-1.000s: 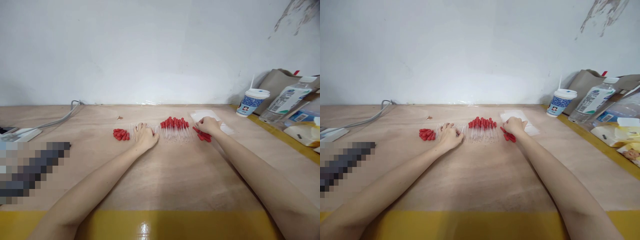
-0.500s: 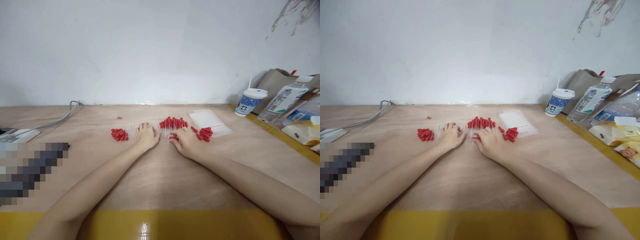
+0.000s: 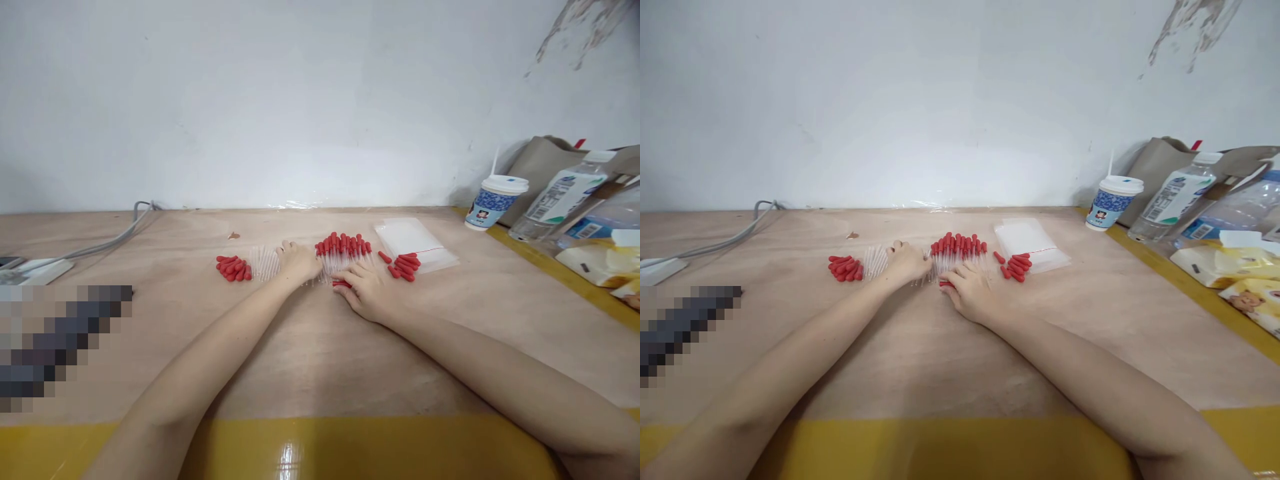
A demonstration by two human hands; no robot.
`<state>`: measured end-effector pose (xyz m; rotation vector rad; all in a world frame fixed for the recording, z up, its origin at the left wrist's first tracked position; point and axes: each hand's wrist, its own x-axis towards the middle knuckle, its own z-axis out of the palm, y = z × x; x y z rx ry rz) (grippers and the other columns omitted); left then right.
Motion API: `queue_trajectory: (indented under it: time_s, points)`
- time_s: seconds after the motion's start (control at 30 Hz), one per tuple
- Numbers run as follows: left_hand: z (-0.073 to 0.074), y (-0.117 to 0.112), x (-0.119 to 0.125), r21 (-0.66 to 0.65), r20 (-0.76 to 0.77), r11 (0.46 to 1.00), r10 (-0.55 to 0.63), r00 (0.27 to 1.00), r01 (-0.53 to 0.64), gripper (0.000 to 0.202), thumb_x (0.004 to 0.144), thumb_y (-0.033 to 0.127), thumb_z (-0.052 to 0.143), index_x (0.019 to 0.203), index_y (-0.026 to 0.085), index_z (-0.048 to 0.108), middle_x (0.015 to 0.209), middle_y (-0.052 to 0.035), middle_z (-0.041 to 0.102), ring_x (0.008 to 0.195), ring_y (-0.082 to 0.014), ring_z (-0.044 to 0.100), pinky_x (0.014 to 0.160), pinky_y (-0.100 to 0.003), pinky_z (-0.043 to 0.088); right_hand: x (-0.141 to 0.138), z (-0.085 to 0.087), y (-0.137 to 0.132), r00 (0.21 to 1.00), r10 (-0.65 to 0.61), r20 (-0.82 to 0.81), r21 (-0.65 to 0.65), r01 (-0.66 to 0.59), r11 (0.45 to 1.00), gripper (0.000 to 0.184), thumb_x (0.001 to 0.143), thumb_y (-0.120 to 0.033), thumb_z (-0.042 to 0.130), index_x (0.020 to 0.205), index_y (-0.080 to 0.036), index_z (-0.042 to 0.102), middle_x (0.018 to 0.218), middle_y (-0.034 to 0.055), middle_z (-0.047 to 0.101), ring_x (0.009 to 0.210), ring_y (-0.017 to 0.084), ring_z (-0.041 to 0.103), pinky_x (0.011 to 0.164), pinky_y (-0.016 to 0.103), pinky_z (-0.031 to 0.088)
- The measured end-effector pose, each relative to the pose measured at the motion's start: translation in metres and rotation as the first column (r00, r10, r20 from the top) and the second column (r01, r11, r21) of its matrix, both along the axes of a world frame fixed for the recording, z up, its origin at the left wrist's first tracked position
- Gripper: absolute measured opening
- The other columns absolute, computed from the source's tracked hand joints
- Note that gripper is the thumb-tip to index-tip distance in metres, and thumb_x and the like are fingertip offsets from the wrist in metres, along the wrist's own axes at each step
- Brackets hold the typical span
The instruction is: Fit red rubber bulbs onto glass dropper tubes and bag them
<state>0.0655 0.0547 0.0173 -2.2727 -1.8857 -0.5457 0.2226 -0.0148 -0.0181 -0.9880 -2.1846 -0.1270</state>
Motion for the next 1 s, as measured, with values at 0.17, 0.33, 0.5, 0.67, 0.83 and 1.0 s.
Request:
queue_trajectory:
  time_s: [0.17,0.33,0.5,0.67,0.83,1.0]
  points:
    - [0.003,-0.018,-0.027,0.102,0.063,0.934,-0.35,0.935,0.343,0.022,0.084,0.026,0.039,0.078,0.014,0.056,0.086,-0.0128,0.061,0.09,-0.0248,0.054,0.078,-0.038,0.045,0.001,-0.004,0.001,0.996,0.015,-0.09,-0.042,-0.019,0.999,0.018,0.087,-0.024,0.044,0.091,-0.019,0.06,0.084,0.0072,0.058,0.077,0.018,0.055,0.07,0.034,0.046]
    - [-0.017,-0.042,-0.058,0.123,0.095,0.823,-0.566,0.819,0.555,0.022,0.091,0.031,0.035,0.094,0.017,0.052,0.08,-0.0054,0.064,0.07,-0.0178,0.061,0.063,-0.031,0.049,0.001,-0.003,-0.001,0.991,0.04,-0.127,-0.076,-0.05,0.996,0.017,0.089,-0.026,0.042,0.091,-0.02,0.058,0.087,0.0067,0.058,0.08,0.017,0.057,0.072,0.032,0.047]
    - [-0.035,-0.045,-0.065,0.32,0.1,0.679,-0.717,0.69,0.661,0.024,0.09,0.024,0.041,0.11,0.018,0.053,0.094,-0.0063,0.066,0.083,-0.0156,0.063,0.074,-0.03,0.052,0.002,-0.004,-0.001,0.988,0.043,-0.151,-0.089,-0.057,0.994,0.015,0.088,-0.025,0.043,0.092,-0.019,0.056,0.086,0.0059,0.06,0.079,0.017,0.057,0.07,0.031,0.048]
    - [-0.034,-0.045,-0.059,0.364,0.063,0.627,-0.754,0.654,0.688,0.021,0.088,0.022,0.047,0.105,0.017,0.059,0.092,-0.0063,0.066,0.081,-0.015,0.063,0.072,-0.028,0.053,0.0,0.0,-0.003,0.988,0.086,-0.129,-0.065,-0.095,0.993,0.014,0.088,-0.021,0.042,0.093,-0.019,0.055,0.087,0.0057,0.061,0.08,0.016,0.057,0.072,0.03,0.048]
    - [-0.034,-0.046,-0.058,0.352,0.042,0.619,-0.76,0.648,0.703,0.021,0.086,0.02,0.049,0.103,0.016,0.061,0.092,-0.0071,0.067,0.081,-0.0154,0.064,0.072,-0.028,0.054,-0.001,0.003,-0.006,0.986,0.109,-0.129,-0.068,-0.119,0.991,0.011,0.087,-0.02,0.044,0.091,-0.019,0.054,0.086,0.0054,0.061,0.078,0.016,0.057,0.069,0.029,0.048]
    - [-0.035,-0.044,-0.057,0.357,0.04,0.589,-0.785,0.618,0.725,0.021,0.086,0.02,0.049,0.102,0.016,0.062,0.091,-0.0074,0.067,0.08,-0.0148,0.064,0.07,-0.027,0.054,0.0,0.0,-0.005,0.979,0.138,-0.146,-0.048,-0.147,0.988,0.01,0.087,-0.021,0.044,0.088,-0.019,0.054,0.082,0.0047,0.062,0.075,0.015,0.057,0.067,0.029,0.048]
